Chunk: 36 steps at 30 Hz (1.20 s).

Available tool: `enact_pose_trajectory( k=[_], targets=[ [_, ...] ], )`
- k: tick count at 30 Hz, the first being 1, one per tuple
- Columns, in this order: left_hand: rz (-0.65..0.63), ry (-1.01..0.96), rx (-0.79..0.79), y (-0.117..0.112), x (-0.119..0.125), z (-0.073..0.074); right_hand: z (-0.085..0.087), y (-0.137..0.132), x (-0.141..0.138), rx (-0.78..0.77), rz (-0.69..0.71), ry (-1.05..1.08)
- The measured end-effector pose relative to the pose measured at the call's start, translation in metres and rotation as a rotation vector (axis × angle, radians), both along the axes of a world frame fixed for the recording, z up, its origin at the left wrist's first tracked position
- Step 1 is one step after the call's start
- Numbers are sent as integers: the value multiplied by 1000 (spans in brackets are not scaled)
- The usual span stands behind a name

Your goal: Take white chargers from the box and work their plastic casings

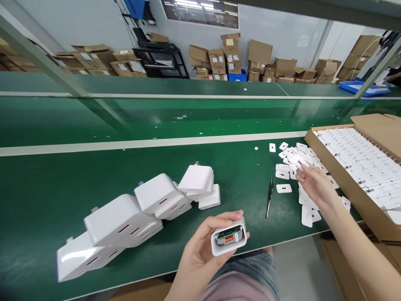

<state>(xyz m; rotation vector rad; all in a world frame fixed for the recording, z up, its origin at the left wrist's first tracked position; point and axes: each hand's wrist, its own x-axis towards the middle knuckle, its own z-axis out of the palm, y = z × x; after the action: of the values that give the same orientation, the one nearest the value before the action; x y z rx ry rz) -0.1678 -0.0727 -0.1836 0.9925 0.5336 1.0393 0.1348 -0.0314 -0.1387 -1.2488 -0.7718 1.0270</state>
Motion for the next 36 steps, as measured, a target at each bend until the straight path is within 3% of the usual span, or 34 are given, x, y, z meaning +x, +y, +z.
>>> enact_pose_trajectory(
  k=[7,17,27,36],
  targets=[
    [54,31,-51,0,-2,0,-2,-17,-62,-16,238,-27],
    [99,91,-100,0,-4,-3,-2,-40,-91,166,536,-285],
    [145,144,-172,-5,-1,10,10,-58,-111,463,566,-892],
    [17,6,19,-6,-5,-3,1,-55,-122,493,653,-875]
  ],
)
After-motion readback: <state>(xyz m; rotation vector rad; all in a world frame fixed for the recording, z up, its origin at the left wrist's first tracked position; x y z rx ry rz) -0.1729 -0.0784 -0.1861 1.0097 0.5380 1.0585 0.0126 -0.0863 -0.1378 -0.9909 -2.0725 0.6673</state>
